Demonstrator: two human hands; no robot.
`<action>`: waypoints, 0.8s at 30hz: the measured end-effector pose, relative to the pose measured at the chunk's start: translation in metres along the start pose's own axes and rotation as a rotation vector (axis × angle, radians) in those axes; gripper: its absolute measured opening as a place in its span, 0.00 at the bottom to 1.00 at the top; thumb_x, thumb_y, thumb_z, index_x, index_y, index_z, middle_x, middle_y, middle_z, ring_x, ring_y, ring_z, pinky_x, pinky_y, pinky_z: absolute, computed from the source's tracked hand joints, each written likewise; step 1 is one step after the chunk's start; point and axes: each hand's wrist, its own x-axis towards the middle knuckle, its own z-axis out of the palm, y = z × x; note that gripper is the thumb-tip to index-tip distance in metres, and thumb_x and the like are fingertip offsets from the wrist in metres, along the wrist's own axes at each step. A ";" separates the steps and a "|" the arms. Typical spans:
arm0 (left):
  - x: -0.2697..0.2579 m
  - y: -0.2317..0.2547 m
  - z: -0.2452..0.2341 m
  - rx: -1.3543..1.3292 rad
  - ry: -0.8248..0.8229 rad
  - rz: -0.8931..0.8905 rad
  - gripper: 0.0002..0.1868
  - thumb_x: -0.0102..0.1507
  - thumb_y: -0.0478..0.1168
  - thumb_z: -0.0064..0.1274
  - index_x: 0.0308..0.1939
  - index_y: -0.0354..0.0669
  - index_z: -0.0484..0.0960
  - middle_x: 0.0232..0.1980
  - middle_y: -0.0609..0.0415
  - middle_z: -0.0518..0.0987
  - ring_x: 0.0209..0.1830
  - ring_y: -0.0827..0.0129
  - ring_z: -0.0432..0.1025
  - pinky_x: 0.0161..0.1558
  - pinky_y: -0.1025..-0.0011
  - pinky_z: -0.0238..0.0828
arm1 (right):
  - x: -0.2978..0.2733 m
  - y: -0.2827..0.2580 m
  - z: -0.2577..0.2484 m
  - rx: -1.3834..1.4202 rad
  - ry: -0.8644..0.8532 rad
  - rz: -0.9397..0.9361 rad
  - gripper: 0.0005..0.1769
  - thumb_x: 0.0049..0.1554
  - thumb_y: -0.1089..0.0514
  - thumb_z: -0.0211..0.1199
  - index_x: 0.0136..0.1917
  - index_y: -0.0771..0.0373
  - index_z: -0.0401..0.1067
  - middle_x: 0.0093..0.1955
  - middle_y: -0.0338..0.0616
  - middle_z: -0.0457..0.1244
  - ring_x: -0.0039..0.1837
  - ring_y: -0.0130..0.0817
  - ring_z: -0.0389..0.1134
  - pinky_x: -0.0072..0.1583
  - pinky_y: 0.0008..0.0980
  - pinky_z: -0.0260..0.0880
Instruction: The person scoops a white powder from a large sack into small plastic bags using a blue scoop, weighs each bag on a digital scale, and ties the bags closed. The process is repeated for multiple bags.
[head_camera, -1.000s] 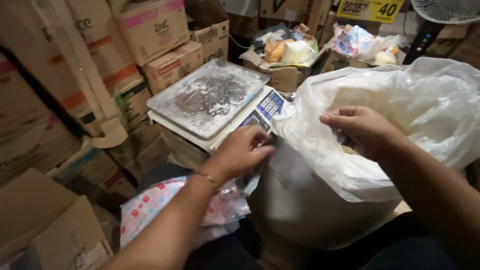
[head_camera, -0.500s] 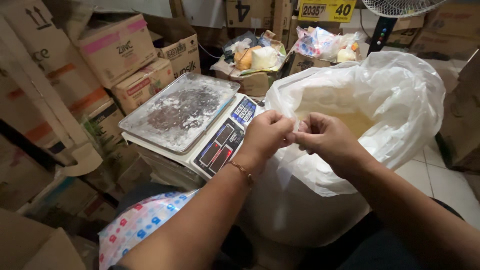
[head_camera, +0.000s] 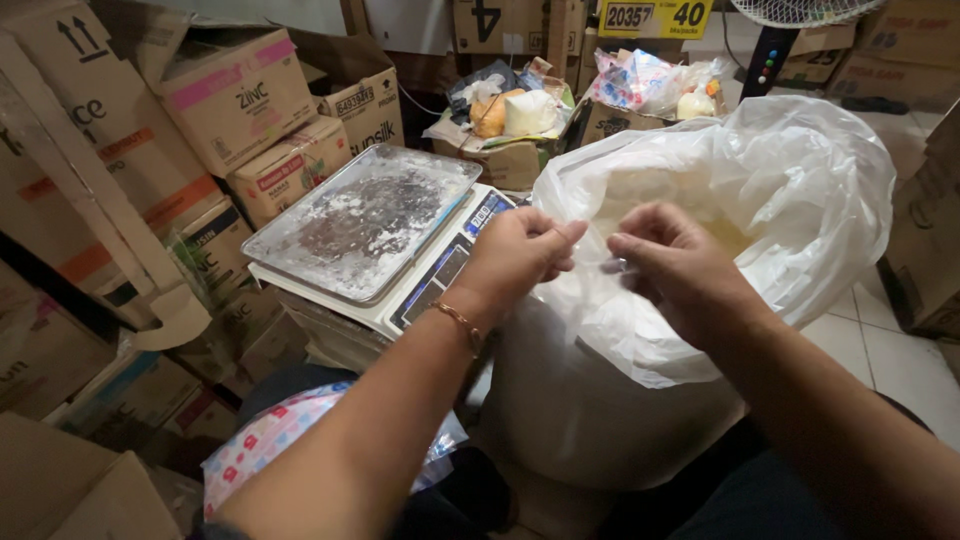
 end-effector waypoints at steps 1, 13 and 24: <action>-0.004 0.005 -0.003 0.268 0.066 0.073 0.13 0.59 0.44 0.63 0.30 0.38 0.79 0.29 0.52 0.82 0.28 0.68 0.76 0.33 0.72 0.74 | 0.000 -0.003 -0.001 -0.065 -0.002 -0.078 0.04 0.60 0.61 0.62 0.46 0.55 0.68 0.42 0.39 0.63 0.44 0.28 0.66 0.44 0.28 0.65; -0.048 0.009 -0.011 0.989 0.094 0.546 0.06 0.56 0.32 0.54 0.31 0.48 0.84 0.39 0.50 0.81 0.44 0.53 0.77 0.46 0.60 0.72 | 0.032 0.013 -0.012 -0.900 -0.388 -0.076 0.17 0.55 0.62 0.59 0.55 0.55 0.83 0.44 0.46 0.68 0.44 0.38 0.67 0.48 0.39 0.70; -0.060 0.003 -0.042 0.672 0.149 0.285 0.18 0.56 0.32 0.48 0.46 0.46 0.88 0.40 0.49 0.85 0.29 0.64 0.77 0.36 0.69 0.74 | 0.146 0.116 -0.159 -1.561 -0.183 0.525 0.29 0.49 0.43 0.74 0.44 0.77 0.82 0.36 0.55 0.70 0.37 0.42 0.69 0.42 0.39 0.67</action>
